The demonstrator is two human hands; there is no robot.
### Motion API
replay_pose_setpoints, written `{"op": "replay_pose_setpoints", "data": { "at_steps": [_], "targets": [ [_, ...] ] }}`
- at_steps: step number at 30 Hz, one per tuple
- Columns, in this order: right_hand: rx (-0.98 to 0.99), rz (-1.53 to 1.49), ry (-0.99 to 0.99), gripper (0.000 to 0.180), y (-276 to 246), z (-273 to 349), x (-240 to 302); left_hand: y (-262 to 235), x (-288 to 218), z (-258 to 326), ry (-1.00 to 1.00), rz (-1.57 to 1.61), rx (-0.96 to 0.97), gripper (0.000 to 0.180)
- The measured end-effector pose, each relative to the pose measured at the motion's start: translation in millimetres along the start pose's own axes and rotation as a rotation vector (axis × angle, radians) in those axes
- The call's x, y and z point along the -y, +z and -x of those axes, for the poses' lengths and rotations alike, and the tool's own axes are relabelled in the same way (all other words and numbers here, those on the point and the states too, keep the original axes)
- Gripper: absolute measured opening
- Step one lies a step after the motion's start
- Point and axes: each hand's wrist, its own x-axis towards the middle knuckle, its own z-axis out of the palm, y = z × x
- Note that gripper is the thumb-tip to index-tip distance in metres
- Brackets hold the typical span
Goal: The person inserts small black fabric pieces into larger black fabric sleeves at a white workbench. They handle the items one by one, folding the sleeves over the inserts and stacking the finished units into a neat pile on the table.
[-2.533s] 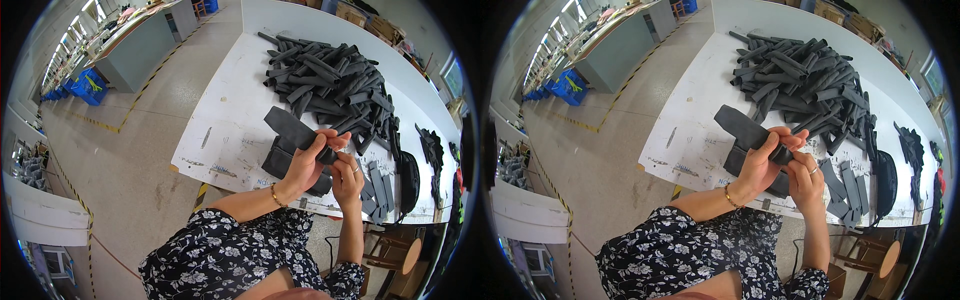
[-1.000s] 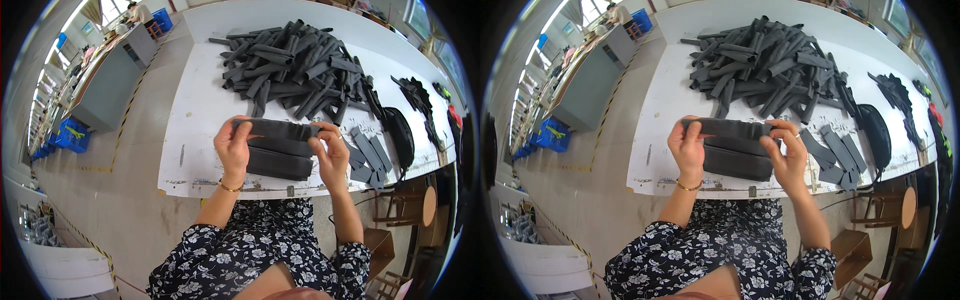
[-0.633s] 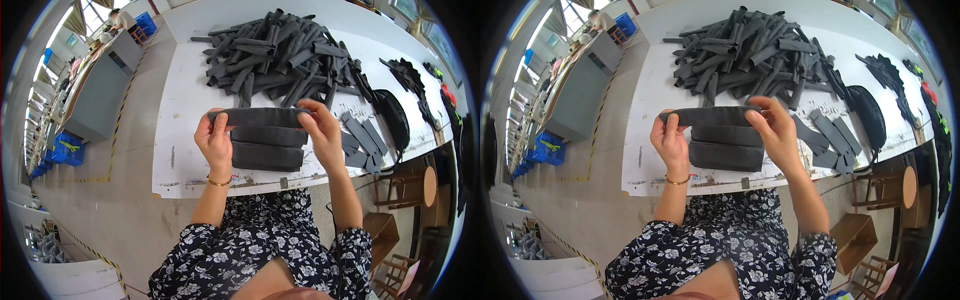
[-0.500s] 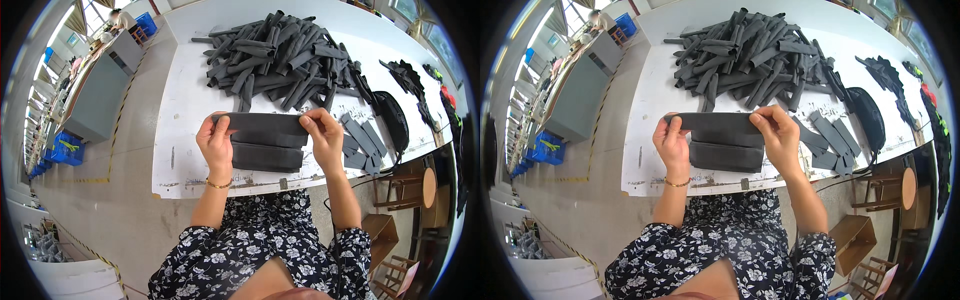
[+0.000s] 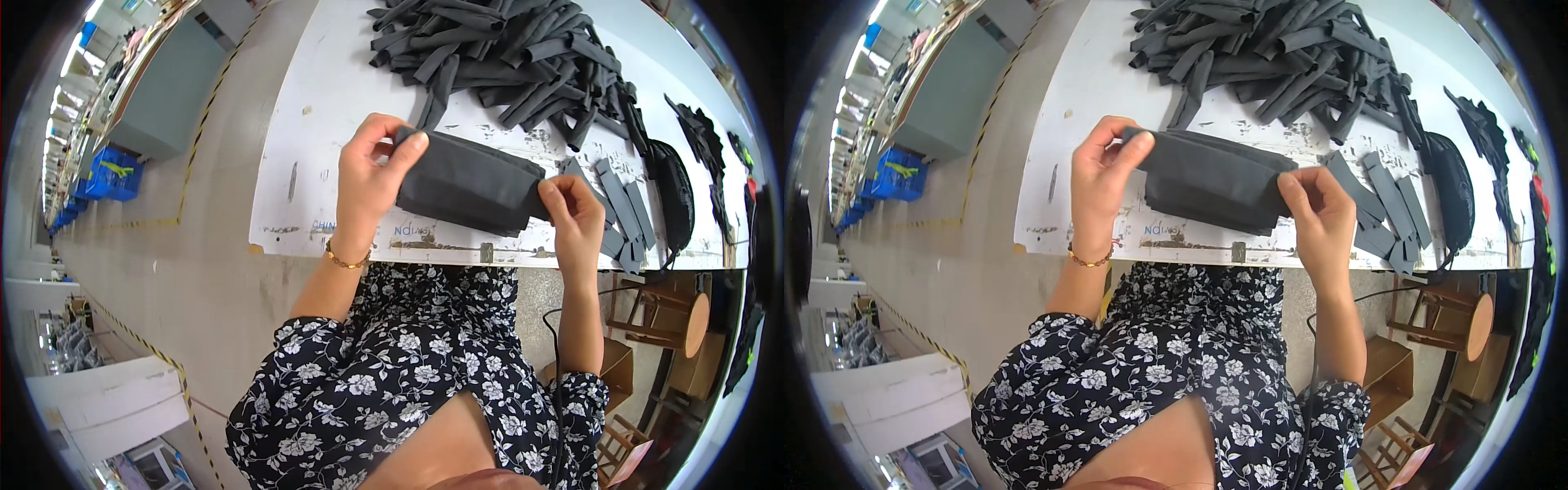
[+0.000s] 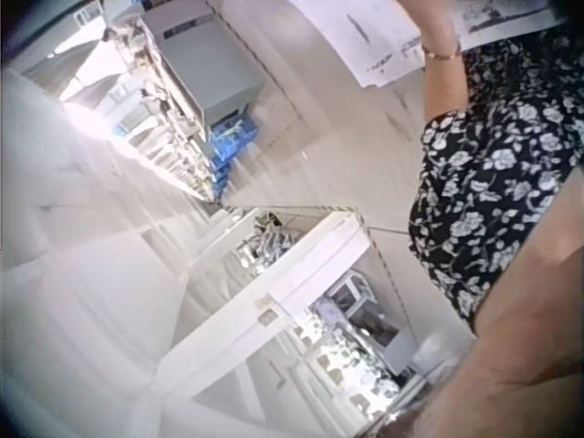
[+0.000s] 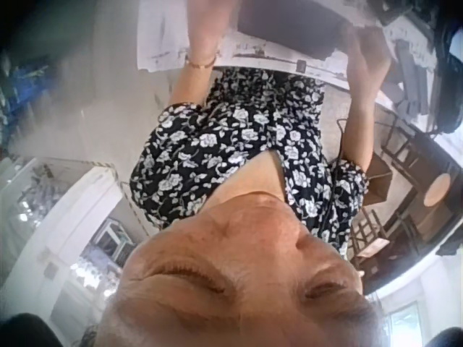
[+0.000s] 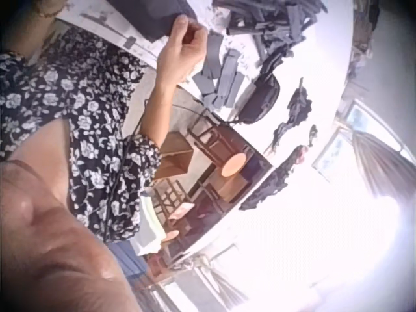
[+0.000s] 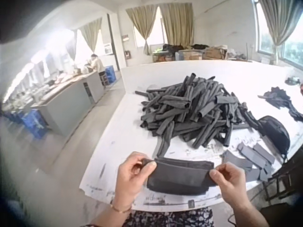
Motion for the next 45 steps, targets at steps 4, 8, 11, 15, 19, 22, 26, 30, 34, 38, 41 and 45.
{"op": "replay_pose_setpoints", "data": {
  "at_steps": [4,8,11,15,19,22,26,30,34,38,41,45],
  "targets": [
    [0.004,0.212,-0.022,0.018,5,9,-19,-9,35,25,0.052,-0.367,0.001,0.028],
    [-0.02,0.58,-0.152,0.021,11,11,-39,-4,64,32,0.079,-0.528,-0.009,0.032],
    [-0.133,0.614,-0.245,0.023,3,7,-46,-2,62,18,-0.051,-0.286,-0.124,0.033],
    [-0.329,0.544,-0.253,0.016,-65,-13,-61,-23,68,-64,-0.081,-0.285,-0.051,0.025],
    [-0.17,0.885,-0.219,0.018,-125,-36,-84,-7,127,-127,-0.384,-0.672,0.438,0.03],
    [0.035,1.145,-0.358,0.036,-123,-34,-94,7,142,-131,-0.32,-0.687,0.562,0.028],
    [0.227,1.369,-0.51,0.036,-128,-38,-132,10,121,-137,-0.543,-0.213,0.394,0.021],
    [0.221,1.361,-0.7,0.021,-127,-36,-145,-26,86,-126,-0.61,0.122,0.336,0.023],
    [0.059,1.201,-0.655,0.013,-127,-40,-133,-51,83,-108,-0.538,0.441,0.141,0.029],
    [-0.309,1.024,-0.837,0.015,-118,-49,-89,-46,71,-91,-0.499,0.647,-0.135,0.033],
    [-0.477,0.87,-1.006,0.018,-86,-54,-26,-30,58,-80,-0.479,0.861,0.01,0.027],
    [-0.279,0.674,-1.207,0.024,-28,-53,37,25,15,-60,-0.494,1.089,0.272,0.027]
  ]
}}
